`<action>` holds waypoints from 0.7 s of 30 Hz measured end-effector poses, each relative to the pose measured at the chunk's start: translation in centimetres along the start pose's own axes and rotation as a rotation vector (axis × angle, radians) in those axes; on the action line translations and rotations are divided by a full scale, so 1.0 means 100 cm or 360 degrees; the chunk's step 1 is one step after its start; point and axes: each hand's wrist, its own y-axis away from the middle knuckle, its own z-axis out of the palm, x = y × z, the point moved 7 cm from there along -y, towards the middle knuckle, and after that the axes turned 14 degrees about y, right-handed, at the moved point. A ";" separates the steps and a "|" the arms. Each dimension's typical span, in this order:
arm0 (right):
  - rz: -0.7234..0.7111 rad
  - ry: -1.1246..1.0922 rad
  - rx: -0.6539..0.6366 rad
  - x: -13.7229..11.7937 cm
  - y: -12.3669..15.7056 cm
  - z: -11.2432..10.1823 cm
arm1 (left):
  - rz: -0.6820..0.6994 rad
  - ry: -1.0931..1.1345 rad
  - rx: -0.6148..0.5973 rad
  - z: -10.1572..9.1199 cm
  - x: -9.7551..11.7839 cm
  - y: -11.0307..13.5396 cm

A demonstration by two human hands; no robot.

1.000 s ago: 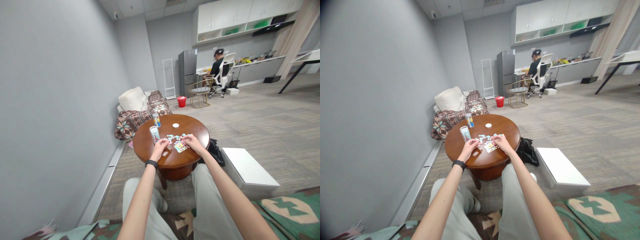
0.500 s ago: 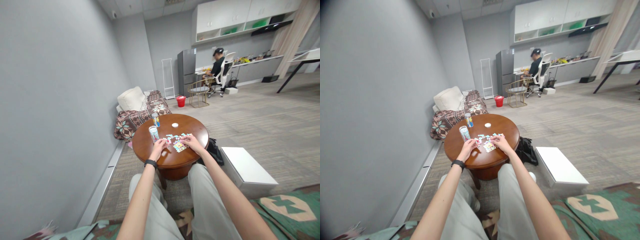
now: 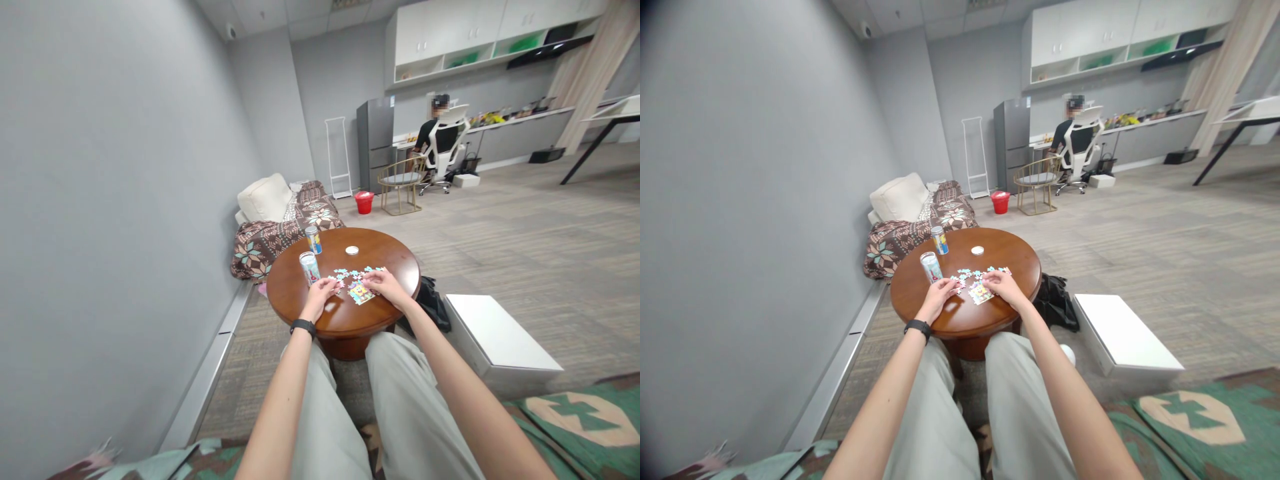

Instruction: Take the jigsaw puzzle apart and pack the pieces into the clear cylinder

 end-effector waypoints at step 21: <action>-0.0046 0.0100 -0.0081 -0.004 0.002 0.003 | -0.0005 -0.0050 -0.0019 -0.001 -0.003 -0.002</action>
